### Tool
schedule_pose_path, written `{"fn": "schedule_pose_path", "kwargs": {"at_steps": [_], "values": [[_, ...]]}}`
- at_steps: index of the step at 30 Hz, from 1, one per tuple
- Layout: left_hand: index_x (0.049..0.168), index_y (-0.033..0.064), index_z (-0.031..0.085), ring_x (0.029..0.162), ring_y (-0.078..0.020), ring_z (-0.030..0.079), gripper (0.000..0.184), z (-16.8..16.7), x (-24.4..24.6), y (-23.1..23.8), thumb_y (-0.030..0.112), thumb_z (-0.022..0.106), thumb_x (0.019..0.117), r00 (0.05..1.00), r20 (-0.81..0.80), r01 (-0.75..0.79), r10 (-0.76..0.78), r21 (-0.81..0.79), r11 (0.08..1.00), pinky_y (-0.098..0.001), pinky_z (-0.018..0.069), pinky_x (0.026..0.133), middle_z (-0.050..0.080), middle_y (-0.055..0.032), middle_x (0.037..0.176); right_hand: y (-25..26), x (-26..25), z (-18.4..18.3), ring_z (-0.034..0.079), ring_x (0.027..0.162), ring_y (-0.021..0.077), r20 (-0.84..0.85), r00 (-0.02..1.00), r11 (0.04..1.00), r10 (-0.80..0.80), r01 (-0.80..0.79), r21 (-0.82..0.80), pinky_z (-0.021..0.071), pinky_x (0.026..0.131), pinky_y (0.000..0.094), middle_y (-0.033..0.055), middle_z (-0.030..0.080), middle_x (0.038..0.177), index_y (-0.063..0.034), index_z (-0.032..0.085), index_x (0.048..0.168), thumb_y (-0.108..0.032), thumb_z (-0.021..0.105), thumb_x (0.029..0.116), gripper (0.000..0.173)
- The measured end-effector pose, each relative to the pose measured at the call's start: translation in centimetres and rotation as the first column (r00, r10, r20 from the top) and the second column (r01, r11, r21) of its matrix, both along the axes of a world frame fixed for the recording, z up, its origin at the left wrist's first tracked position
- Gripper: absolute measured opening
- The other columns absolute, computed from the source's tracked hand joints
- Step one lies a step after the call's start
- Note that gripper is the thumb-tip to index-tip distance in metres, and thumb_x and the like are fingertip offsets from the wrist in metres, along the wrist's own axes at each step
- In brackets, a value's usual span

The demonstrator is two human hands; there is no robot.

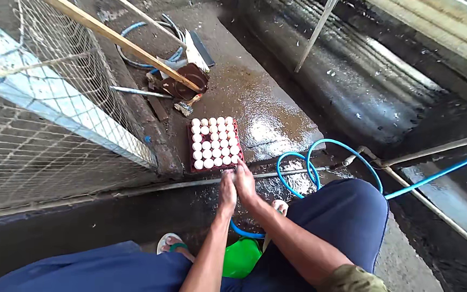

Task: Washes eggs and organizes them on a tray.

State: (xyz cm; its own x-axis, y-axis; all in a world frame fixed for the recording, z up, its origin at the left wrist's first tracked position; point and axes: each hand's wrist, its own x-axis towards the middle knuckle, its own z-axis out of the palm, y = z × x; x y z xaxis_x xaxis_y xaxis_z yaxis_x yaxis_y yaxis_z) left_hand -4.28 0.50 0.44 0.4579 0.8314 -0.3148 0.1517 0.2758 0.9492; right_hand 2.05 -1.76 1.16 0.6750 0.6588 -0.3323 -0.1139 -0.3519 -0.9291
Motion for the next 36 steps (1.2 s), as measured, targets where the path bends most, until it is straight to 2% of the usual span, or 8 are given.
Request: {"fn": "schedule_pose_path", "kwargs": {"at_steps": [2, 7, 10, 14, 18, 31, 33, 36], "values": [[0.135, -0.0130, 0.049, 0.128, -0.0245, 0.051, 0.046, -0.1, -0.3, 0.3, 0.016, 0.023, 0.1117, 1.000, 0.016, 0.013, -0.013, 0.000, 1.000, -0.0367, 0.0382, 0.112, 0.053, -0.0266, 0.138, -1.0, -1.3, 0.2, 0.032, 0.152, 0.0322, 0.064, 0.996, 0.995, 0.059, -0.064, 0.081, 0.0275, 0.124, 0.0459, 0.0254, 0.032, 0.163, 0.0012, 0.049, 0.150, -0.015, 0.037, 0.1048, 0.049], [0.131, -0.0100, 0.056, 0.120, -0.0241, 0.057, 0.050, 0.2, 0.1, -0.2, 0.021, 0.021, 0.1115, 1.000, 0.022, 0.006, -0.006, -0.028, 1.000, -0.0402, 0.0438, 0.106, 0.059, -0.0240, 0.129, 0.2, 0.5, 0.2, 0.055, 0.129, 0.0295, -0.115, 0.991, 0.997, -0.075, 0.074, -0.008, 0.0460, 0.106, 0.0487, 0.0230, 0.055, 0.143, -0.0010, 0.045, 0.149, -0.018, 0.042, 0.1073, 0.045], [0.131, -0.0125, 0.052, 0.120, -0.0224, 0.054, 0.043, -0.2, -0.2, 0.0, 0.014, 0.025, 0.1108, 1.000, -0.007, 0.018, -0.018, -0.018, 1.000, -0.0354, 0.0416, 0.106, 0.057, -0.0245, 0.130, -1.3, -1.2, 0.1, 0.035, 0.150, 0.0311, 0.005, 1.000, 0.997, 0.028, -0.029, 0.073, 0.0303, 0.123, 0.0470, 0.0236, 0.038, 0.160, 0.0006, 0.051, 0.148, -0.015, 0.038, 0.1043, 0.048], [0.133, -0.0063, 0.055, 0.119, -0.0250, 0.057, 0.053, 0.6, -0.1, -0.4, 0.027, 0.020, 0.1124, 0.998, -0.034, 0.052, -0.056, -0.090, 0.995, -0.0426, 0.0447, 0.104, 0.059, -0.0226, 0.129, -0.3, 0.5, 0.2, 0.056, 0.128, 0.0314, -0.119, 0.988, 0.994, -0.099, 0.094, -0.048, 0.0467, 0.104, 0.0514, 0.0232, 0.056, 0.142, -0.0033, 0.045, 0.150, -0.019, 0.041, 0.1072, 0.046], [0.134, -0.0100, 0.052, 0.120, -0.0200, 0.055, 0.050, 1.6, 0.1, -0.6, 0.023, 0.021, 0.1138, 1.000, 0.005, 0.003, -0.002, -0.122, 0.992, -0.0344, 0.0421, 0.106, 0.057, -0.0231, 0.132, -1.8, -1.1, 0.7, 0.033, 0.151, 0.0326, 0.055, 0.998, 0.995, -0.004, -0.001, 0.097, 0.0287, 0.124, 0.0458, 0.0261, 0.036, 0.160, 0.0016, 0.049, 0.148, -0.016, 0.036, 0.1044, 0.049], [0.124, -0.0089, 0.059, 0.104, -0.0217, 0.060, 0.047, 1.4, 0.4, -0.4, 0.021, 0.025, 0.1122, 0.998, -0.065, -0.030, 0.024, -0.095, 0.995, -0.0398, 0.0485, 0.095, 0.064, -0.0210, 0.113, -1.2, -0.8, 1.0, 0.045, 0.142, 0.0320, 0.006, 0.999, 0.999, -0.033, 0.032, 0.016, 0.0373, 0.117, 0.0480, 0.0252, 0.047, 0.152, 0.0019, 0.045, 0.150, -0.018, 0.034, 0.1075, 0.048], [0.124, -0.0074, 0.058, 0.099, -0.0161, 0.059, 0.044, 1.5, 0.1, -0.4, 0.021, 0.026, 0.1125, 0.999, -0.036, -0.024, 0.019, -0.153, 0.988, -0.0339, 0.0485, 0.090, 0.063, -0.0161, 0.109, -1.7, -1.2, 0.6, 0.036, 0.150, 0.0329, 0.039, 0.999, 0.997, 0.007, -0.010, 0.076, 0.0306, 0.123, 0.0469, 0.0257, 0.038, 0.159, 0.0013, 0.047, 0.150, -0.016, 0.038, 0.1042, 0.049], [0.124, 0.0029, 0.060, 0.077, -0.0131, 0.056, 0.052, 1.3, -0.2, 0.1, 0.037, 0.022, 0.1123, 0.995, -0.049, 0.073, -0.090, -0.277, 0.958, -0.0312, 0.0476, 0.065, 0.061, -0.0080, 0.095, 0.1, 1.9, 0.4, 0.058, 0.124, 0.0276, -0.234, 0.971, 0.997, -0.048, 0.034, -0.063, 0.0489, 0.100, 0.0480, 0.0200, 0.055, 0.142, -0.0056, 0.046, 0.151, -0.015, 0.042, 0.1056, 0.046]]}}
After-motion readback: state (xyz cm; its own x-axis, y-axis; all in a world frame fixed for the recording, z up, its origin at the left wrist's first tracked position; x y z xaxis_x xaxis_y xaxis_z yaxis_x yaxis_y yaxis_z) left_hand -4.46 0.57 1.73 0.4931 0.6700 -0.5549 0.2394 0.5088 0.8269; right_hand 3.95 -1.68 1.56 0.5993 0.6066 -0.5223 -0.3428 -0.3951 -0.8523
